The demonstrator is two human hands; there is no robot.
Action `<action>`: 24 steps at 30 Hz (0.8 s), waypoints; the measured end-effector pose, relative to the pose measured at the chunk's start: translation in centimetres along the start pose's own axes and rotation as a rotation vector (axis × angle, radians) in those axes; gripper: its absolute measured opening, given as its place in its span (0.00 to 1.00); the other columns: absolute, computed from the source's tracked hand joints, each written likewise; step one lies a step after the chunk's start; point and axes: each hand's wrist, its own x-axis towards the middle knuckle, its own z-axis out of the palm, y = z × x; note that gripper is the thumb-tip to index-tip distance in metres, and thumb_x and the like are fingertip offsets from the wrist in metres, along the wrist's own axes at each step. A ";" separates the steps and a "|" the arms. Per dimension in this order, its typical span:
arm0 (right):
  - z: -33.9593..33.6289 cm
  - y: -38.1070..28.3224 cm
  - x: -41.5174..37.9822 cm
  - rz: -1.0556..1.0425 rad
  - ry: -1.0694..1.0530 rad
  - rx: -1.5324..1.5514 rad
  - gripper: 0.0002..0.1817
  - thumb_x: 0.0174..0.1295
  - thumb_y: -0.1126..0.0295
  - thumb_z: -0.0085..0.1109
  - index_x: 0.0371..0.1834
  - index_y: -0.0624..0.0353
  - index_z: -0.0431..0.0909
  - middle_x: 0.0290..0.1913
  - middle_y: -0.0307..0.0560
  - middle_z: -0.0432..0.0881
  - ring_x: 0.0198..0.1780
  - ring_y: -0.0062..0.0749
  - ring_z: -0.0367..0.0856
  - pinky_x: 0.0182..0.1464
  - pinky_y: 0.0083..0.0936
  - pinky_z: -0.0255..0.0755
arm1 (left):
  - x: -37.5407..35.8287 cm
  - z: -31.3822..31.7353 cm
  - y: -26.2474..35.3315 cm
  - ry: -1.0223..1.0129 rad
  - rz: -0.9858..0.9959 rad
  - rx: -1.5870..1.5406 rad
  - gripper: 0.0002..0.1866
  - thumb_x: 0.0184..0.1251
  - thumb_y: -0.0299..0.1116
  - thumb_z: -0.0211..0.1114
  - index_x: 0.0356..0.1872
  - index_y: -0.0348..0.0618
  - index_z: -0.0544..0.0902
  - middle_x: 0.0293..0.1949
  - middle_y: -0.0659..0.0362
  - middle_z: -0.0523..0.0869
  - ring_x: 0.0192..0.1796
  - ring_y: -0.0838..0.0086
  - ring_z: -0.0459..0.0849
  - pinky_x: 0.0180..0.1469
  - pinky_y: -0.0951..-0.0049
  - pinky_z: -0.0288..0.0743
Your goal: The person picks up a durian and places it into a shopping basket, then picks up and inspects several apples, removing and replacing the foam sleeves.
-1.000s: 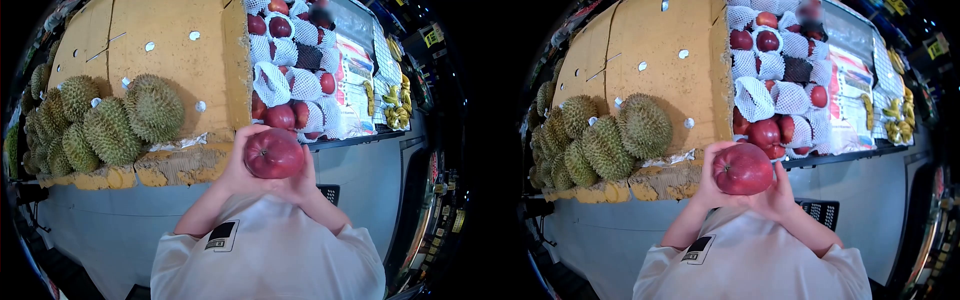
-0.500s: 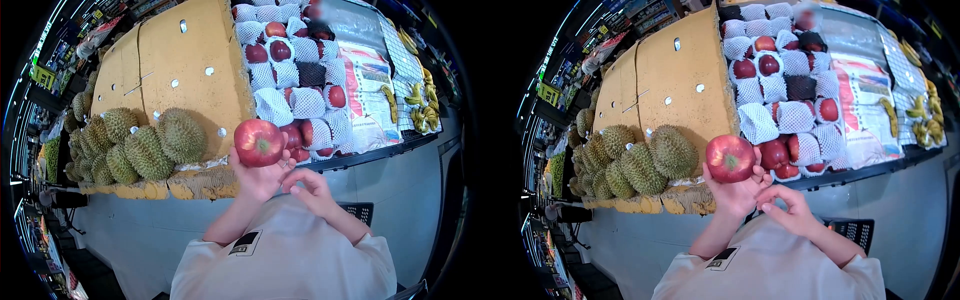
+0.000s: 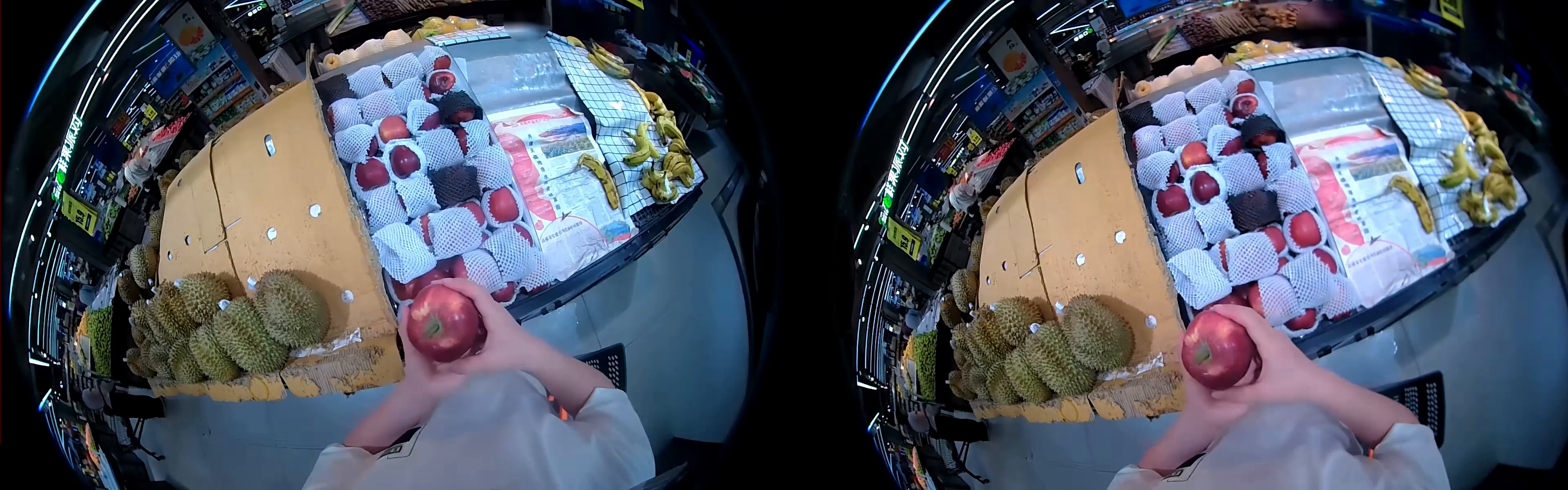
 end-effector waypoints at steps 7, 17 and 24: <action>-0.4 0.8 -0.9 -0.138 0.221 -0.086 0.60 0.36 0.69 0.86 0.75 0.55 0.54 0.67 0.50 0.65 0.69 0.39 0.69 0.68 0.37 0.68 | -0.2 1.6 0.3 0.127 0.173 0.413 0.43 0.67 0.70 0.52 0.70 0.46 0.64 0.67 0.51 0.72 0.67 0.56 0.74 0.68 0.53 0.71; -1.5 -0.1 0.3 -0.355 0.147 -0.558 0.57 0.42 0.73 0.79 0.77 0.57 0.52 0.74 0.63 0.61 0.70 0.61 0.66 0.71 0.45 0.62 | 1.2 3.9 1.8 -0.123 0.733 0.954 0.59 0.44 0.47 0.86 0.73 0.43 0.54 0.67 0.53 0.64 0.69 0.64 0.68 0.69 0.62 0.68; -1.8 1.4 -0.7 -0.293 0.092 -0.145 0.55 0.47 0.77 0.74 0.79 0.59 0.50 0.78 0.64 0.54 0.79 0.54 0.56 0.75 0.42 0.56 | 1.5 3.8 3.1 -0.095 0.828 1.028 0.52 0.45 0.41 0.84 0.68 0.39 0.58 0.61 0.53 0.65 0.65 0.65 0.70 0.66 0.65 0.70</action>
